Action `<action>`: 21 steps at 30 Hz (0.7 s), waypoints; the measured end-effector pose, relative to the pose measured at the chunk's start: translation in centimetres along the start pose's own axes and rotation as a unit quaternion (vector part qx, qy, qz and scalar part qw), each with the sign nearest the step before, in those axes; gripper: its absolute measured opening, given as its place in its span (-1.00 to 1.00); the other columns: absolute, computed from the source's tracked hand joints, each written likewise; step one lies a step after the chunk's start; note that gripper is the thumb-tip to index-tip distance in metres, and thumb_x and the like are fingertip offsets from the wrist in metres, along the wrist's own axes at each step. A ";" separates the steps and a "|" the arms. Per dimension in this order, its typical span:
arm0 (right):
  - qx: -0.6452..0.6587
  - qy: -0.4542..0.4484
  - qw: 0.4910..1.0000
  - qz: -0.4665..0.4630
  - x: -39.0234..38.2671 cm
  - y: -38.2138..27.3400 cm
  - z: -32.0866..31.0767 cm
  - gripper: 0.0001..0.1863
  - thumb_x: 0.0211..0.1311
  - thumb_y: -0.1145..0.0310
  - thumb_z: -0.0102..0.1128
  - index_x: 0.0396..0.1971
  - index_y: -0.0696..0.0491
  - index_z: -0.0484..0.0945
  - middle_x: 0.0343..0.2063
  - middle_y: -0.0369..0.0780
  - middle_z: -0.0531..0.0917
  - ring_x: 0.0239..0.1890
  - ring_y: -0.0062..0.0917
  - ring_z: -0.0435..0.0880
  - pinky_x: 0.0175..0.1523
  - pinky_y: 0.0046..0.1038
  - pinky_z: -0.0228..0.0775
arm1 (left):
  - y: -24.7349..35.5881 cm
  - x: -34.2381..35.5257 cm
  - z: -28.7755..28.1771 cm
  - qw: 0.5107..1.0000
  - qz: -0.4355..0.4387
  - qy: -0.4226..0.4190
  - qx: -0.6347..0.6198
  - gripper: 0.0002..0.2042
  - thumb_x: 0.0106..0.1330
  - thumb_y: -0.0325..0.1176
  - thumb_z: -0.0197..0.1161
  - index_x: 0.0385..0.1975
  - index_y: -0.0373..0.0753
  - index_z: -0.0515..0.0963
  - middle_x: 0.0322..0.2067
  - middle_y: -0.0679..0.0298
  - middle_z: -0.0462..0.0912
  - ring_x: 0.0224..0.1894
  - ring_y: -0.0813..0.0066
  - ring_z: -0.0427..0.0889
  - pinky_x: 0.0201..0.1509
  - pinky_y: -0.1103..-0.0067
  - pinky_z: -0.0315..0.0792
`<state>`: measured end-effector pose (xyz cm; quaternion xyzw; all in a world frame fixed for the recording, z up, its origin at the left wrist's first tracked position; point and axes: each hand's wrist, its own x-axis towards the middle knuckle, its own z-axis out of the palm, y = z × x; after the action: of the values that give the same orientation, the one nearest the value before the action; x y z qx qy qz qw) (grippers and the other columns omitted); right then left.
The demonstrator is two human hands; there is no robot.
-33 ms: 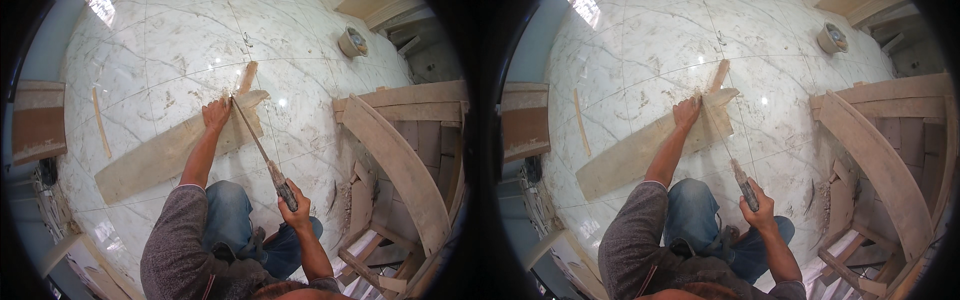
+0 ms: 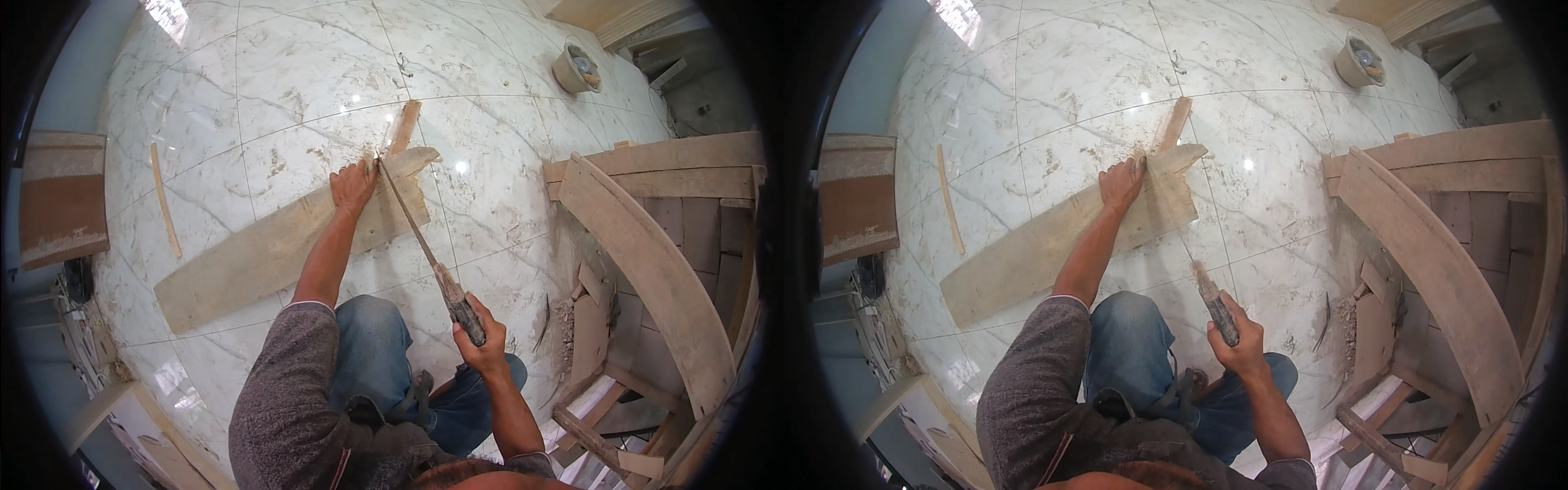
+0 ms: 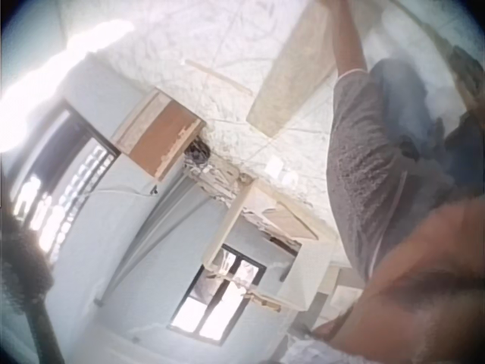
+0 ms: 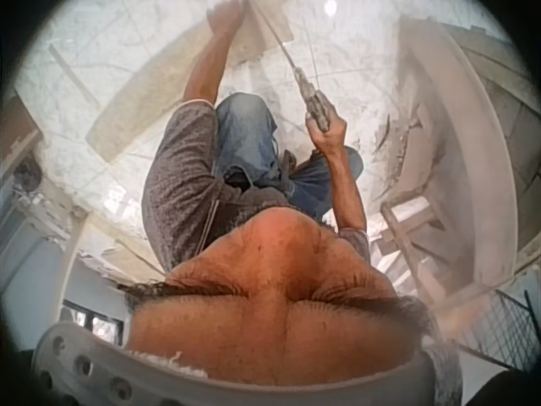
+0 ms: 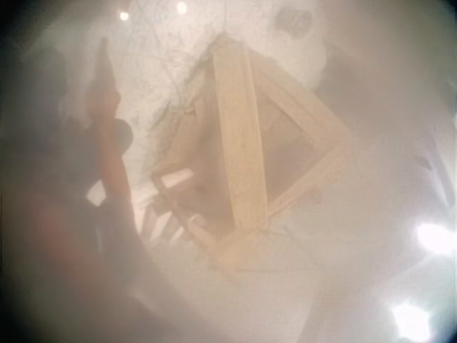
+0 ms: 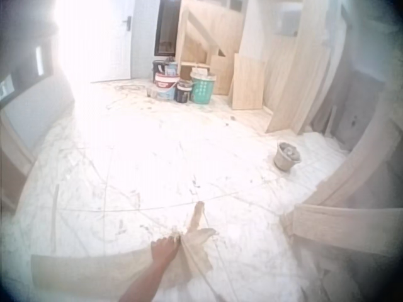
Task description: The person saws a piece of wood by hand while sitting on the floor, then uses a hammer to drive nails into a different wooden board.
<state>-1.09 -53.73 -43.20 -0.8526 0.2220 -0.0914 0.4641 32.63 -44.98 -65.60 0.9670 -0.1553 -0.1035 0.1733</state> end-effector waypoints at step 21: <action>0.010 -0.017 1.000 -0.017 -0.8 2.2 0.5 -0.43 0.05 0.49 0.30 0.12 0.26 0.44 -0.25 0.03 0.69 -0.31 -0.34 0.76 -0.21 -0.45 0.56 | 0.4 0.5 -0.3 1.000 0.009 0.019 0.020 -0.48 0.45 0.12 -0.19 -0.31 -0.14 0.63 -0.36 0.12 0.69 -0.23 0.16 0.66 -0.07 0.20 0.33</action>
<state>-2.27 -54.07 -45.26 -0.8532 0.1988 -0.0870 0.4743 33.11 -45.43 -65.22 0.9706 -0.1628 -0.0808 0.1580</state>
